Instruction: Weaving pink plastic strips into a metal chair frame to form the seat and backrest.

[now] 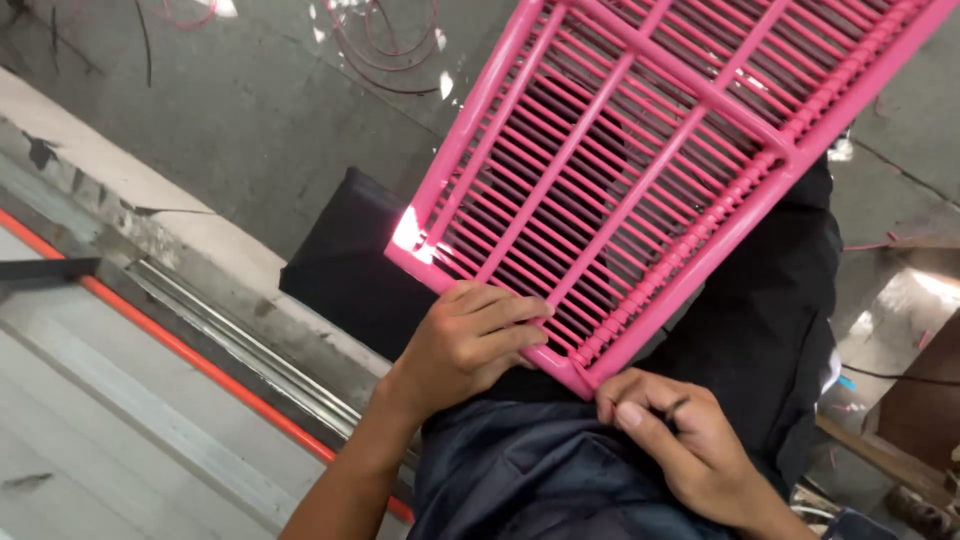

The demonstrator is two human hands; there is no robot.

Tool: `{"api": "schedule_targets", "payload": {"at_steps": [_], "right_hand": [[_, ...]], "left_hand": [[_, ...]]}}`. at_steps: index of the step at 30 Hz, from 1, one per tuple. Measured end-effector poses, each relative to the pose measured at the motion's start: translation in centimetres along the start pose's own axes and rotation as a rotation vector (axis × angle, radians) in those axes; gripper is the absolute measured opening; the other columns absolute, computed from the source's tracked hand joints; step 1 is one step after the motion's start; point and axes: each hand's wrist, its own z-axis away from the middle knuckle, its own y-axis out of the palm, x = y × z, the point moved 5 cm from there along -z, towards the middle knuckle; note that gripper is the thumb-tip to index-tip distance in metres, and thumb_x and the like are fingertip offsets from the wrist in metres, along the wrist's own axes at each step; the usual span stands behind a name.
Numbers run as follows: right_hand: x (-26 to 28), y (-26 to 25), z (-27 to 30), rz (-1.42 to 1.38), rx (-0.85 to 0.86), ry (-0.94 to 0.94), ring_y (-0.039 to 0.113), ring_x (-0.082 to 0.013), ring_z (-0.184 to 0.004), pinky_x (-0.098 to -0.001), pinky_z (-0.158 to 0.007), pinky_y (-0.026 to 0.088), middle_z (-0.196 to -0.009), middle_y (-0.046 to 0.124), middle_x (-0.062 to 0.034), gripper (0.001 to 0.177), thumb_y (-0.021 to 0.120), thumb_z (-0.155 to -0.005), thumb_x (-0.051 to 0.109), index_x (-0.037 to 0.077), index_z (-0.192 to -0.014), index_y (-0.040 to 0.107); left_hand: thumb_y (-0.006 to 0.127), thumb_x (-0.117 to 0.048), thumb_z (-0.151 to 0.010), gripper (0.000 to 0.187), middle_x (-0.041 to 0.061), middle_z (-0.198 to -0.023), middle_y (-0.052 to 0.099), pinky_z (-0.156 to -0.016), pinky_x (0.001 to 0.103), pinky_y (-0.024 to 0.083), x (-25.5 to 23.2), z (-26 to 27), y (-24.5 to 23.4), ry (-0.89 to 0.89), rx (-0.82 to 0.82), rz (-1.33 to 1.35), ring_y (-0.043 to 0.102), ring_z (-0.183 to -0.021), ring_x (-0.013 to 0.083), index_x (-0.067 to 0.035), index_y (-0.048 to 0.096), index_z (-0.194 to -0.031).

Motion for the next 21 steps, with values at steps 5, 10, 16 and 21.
{"api": "schedule_targets", "payload": {"at_steps": [5,10,16,21], "right_hand": [[-3.6,-3.0,-0.2,0.082,-0.012,0.191,0.063,-0.017,-0.074,-0.0294,-0.071,0.052,-0.084,0.071,-0.0075,0.023,0.055,-0.1,0.012,0.001,-0.081,0.062],[-4.7,-4.4,-2.2,0.23,0.053,0.197,0.065,-0.0153,-0.066,-0.0285,-0.065,0.055,-0.076,0.072,-0.0056,0.026,0.056,-0.099,0.015,0.002,-0.077,0.061],[-2.5,-3.6,-1.5,0.187,0.103,0.186,0.072,-0.017,-0.072,-0.03,-0.068,0.056,-0.08,0.076,-0.0072,0.023,0.059,-0.098,0.013,0.001,-0.079,0.065],[-0.1,-2.2,-0.4,0.259,0.123,0.043,0.078,-0.0174,-0.076,-0.028,-0.068,0.058,-0.093,0.079,-0.0076,0.013,0.063,-0.092,0.01,0.0,-0.093,0.072]], "left_hand": [[0.084,-0.012,-0.071,0.029,0.0,-0.12,0.072,-0.087,0.038,0.05,0.5,0.4,0.3,-0.037,0.019,0.077,0.068,-0.106,0.0189,-0.01,0.076,-0.099],[0.085,-0.015,-0.075,0.03,0.0,-0.124,0.072,-0.091,0.037,0.051,0.6,0.8,0.9,-0.036,0.036,0.083,0.067,-0.107,0.0188,-0.01,0.076,-0.103],[0.085,-0.014,-0.074,0.029,0.0,-0.123,0.072,-0.086,0.037,0.05,0.4,0.7,0.6,-0.062,0.04,0.08,0.068,-0.105,0.0178,-0.011,0.077,-0.101],[0.087,-0.015,-0.071,0.028,-0.002,-0.119,0.073,-0.082,0.036,0.05,0.3,0.3,0.7,-0.085,0.047,0.083,0.068,-0.102,0.0179,-0.011,0.076,-0.097]]}}
